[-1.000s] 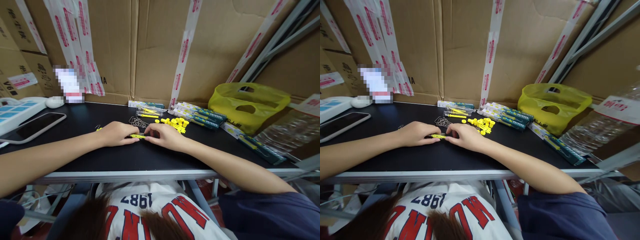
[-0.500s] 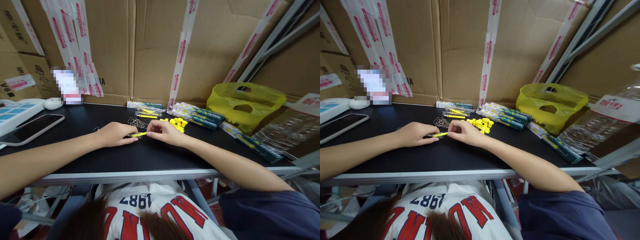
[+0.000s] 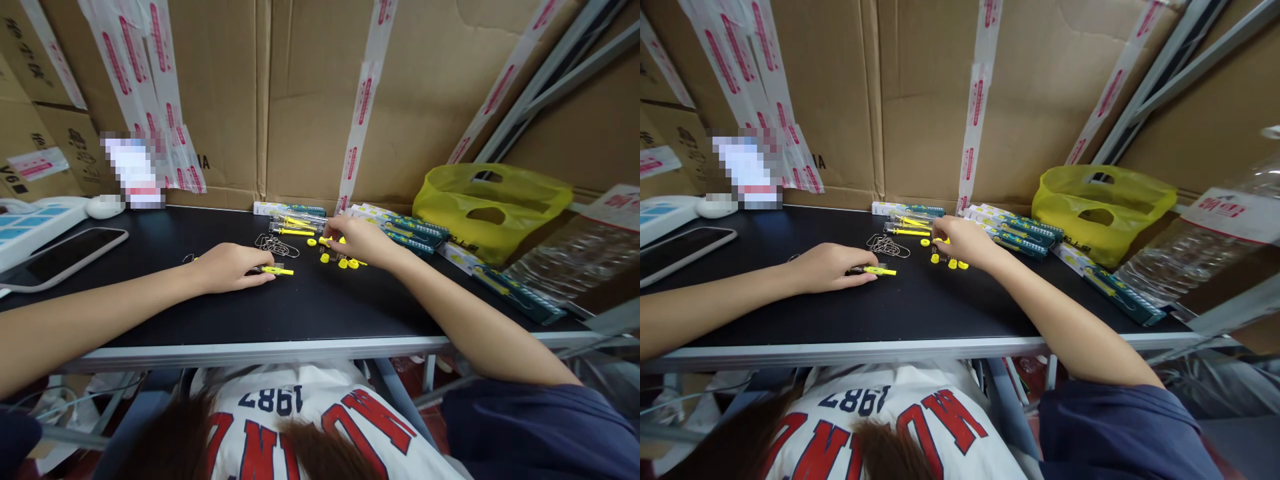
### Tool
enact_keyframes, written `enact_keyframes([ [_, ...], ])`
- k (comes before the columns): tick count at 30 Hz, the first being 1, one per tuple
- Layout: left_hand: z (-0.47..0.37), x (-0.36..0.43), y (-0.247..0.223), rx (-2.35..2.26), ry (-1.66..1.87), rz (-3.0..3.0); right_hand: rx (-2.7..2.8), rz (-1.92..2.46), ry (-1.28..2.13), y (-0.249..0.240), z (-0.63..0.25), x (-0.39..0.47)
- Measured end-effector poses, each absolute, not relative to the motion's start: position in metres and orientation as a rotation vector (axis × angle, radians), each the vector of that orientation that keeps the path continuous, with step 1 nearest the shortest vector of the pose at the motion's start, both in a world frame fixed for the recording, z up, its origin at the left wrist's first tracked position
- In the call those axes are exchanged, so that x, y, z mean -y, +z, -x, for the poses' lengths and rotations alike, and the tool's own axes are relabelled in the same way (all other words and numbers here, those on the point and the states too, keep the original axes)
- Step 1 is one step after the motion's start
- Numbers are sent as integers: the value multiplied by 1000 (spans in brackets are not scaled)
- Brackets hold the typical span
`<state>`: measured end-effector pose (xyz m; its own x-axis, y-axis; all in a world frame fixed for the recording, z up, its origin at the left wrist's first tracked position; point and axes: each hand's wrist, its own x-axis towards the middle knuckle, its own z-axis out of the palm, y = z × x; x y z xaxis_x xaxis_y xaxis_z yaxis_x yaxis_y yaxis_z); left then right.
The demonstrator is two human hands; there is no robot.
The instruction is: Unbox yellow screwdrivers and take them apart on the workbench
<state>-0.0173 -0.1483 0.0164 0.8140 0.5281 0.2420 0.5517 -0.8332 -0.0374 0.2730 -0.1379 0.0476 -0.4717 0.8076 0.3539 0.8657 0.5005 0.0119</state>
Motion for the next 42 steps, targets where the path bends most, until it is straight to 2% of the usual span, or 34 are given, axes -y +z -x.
enact_keyframes([
  [8, 17, 147, 16, 871, -331, 2888, 2606, 1624, -519, 46, -274, 138],
  [20, 17, 147, 16, 870, -330, 2896, 2566, 1601, -506, 43, -269, 140],
  [23, 17, 147, 15, 862, -356, 2890, 2504, 1392, -348, 42, -262, 146],
  [28, 16, 149, 15, 808, -450, 2878, 2494, 981, 123, 34, -244, 163],
  [32, 15, 149, 14, 821, -485, 2891, 2471, 823, 437, 21, -232, 174],
  [37, 13, 149, 12, 933, -540, 2978, 2365, 778, 610, 7, -221, 176],
  [42, 13, 149, 14, 990, -658, 3001, 2112, 733, 700, 13, -224, 168],
])
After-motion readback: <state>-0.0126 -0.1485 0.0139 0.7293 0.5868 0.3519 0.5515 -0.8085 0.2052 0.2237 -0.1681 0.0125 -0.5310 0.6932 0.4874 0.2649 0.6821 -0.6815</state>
